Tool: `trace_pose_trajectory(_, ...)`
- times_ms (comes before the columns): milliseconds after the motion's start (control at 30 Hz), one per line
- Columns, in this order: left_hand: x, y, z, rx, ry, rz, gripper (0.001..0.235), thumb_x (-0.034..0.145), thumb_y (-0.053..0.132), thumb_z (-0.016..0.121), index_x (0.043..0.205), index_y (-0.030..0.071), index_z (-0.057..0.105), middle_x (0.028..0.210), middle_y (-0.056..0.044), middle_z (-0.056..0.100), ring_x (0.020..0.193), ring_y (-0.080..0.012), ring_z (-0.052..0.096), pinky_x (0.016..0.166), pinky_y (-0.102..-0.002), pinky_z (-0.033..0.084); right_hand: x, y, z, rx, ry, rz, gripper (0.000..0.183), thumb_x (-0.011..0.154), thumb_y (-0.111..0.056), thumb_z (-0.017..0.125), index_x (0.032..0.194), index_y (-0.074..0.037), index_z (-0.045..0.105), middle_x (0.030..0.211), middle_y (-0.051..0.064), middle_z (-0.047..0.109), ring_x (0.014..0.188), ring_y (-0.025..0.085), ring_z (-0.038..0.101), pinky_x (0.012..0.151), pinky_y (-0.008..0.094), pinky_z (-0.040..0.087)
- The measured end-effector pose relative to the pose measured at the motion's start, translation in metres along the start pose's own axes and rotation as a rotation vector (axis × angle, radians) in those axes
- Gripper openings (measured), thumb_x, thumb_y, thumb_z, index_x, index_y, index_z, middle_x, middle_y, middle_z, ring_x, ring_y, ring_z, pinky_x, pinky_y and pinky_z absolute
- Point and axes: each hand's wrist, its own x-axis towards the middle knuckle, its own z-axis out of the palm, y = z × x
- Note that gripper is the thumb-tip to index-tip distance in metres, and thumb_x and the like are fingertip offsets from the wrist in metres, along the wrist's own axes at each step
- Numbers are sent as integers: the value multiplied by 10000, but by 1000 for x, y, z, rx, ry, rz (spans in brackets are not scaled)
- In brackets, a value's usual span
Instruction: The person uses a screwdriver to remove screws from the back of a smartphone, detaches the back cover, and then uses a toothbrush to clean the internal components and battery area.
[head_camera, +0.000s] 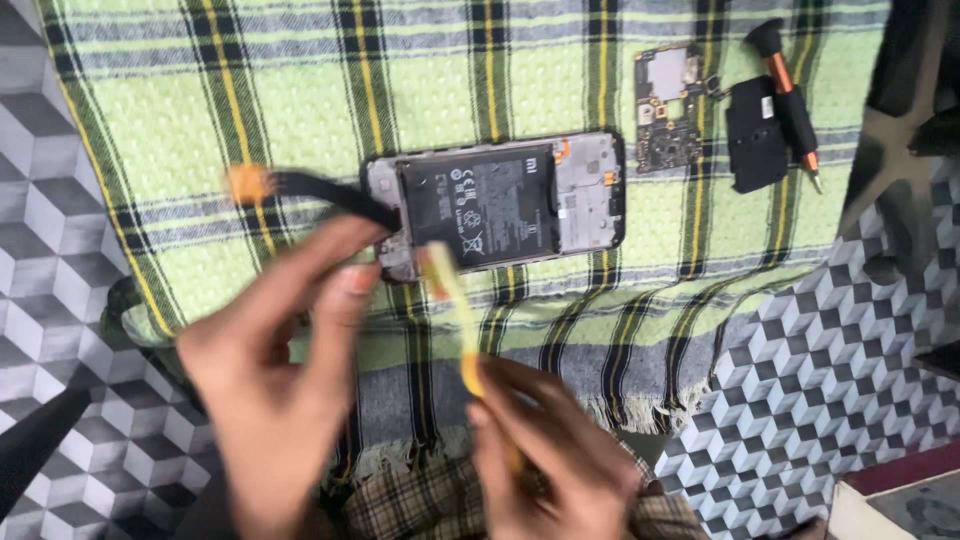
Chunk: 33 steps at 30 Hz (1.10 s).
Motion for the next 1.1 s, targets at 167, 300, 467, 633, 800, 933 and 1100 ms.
trace_pose_trajectory(167, -18, -6, 42, 698, -5, 486, 305, 1021, 282, 765, 1225, 54, 759, 1341, -95, 725, 1279, -269, 592, 969, -404, 470, 10, -8, -49, -297, -13, 176, 251, 905, -23, 711, 1154, -34, 734, 1192, 213, 748, 951, 216, 810, 663, 274, 674)
trace_pose_trajectory(300, -50, -7, 72, 852, -40, 428, 322, 1061, 305, 710, 1260, 55, 748, 1435, -138, 677, 1251, -261, 515, 950, -418, 404, 31, 0, -46, -270, -20, -88, 228, 946, 4, 693, 1171, -11, 728, 1216, 202, 736, 1101, 260, 782, 873, 329, 706)
trace_pose_trajectory(467, -81, -9, 93, 916, -128, 370, 457, 1043, 261, 541, 1423, 10, 562, 1490, -188, 530, 1355, -347, 517, 1093, -518, 414, 52, 4, -32, -508, -206, -491, 213, 914, 29, 744, 1126, 55, 754, 1116, 199, 747, 1094, 250, 768, 738, 245, 642)
trace_pose_trajectory(633, -80, -23, 109, 974, -45, 391, 532, 1105, 318, 467, 1562, 64, 368, 1573, -144, 430, 1382, -342, 440, 1095, -621, 393, 60, -5, -30, -578, -257, -585, 220, 889, 20, 747, 1101, 78, 751, 1110, 195, 752, 1131, 280, 734, 749, 265, 677)
trace_pose_trajectory(800, -86, -17, 103, 1014, -140, 301, 512, 1074, 275, 502, 1559, 141, 404, 1642, -120, 333, 1453, -322, 386, 1131, -604, 431, 62, -6, -24, -604, -27, -445, 149, 904, 71, 754, 1049, 42, 771, 1072, 184, 745, 915, 227, 776, 488, 221, 530)
trace_pose_trajectory(933, -75, -2, 100, 1039, -161, 281, 565, 1012, 228, 532, 1564, 149, 437, 1673, -129, 243, 1446, -323, 372, 1094, -587, 441, 57, -6, -31, -435, 32, -125, 289, 832, 48, 752, 1119, 15, 762, 1140, 171, 738, 711, 145, 709, 568, 271, 561)
trace_pose_trajectory(1100, -73, 5, 97, 1084, -239, 256, 603, 967, 206, 523, 1553, 114, 414, 1660, -165, 195, 1450, -369, 335, 1091, -599, 429, 45, -3, -33, -397, 0, -125, 327, 878, 55, 738, 1200, -5, 743, 1194, 144, 727, 742, 109, 719, 583, 239, 542)
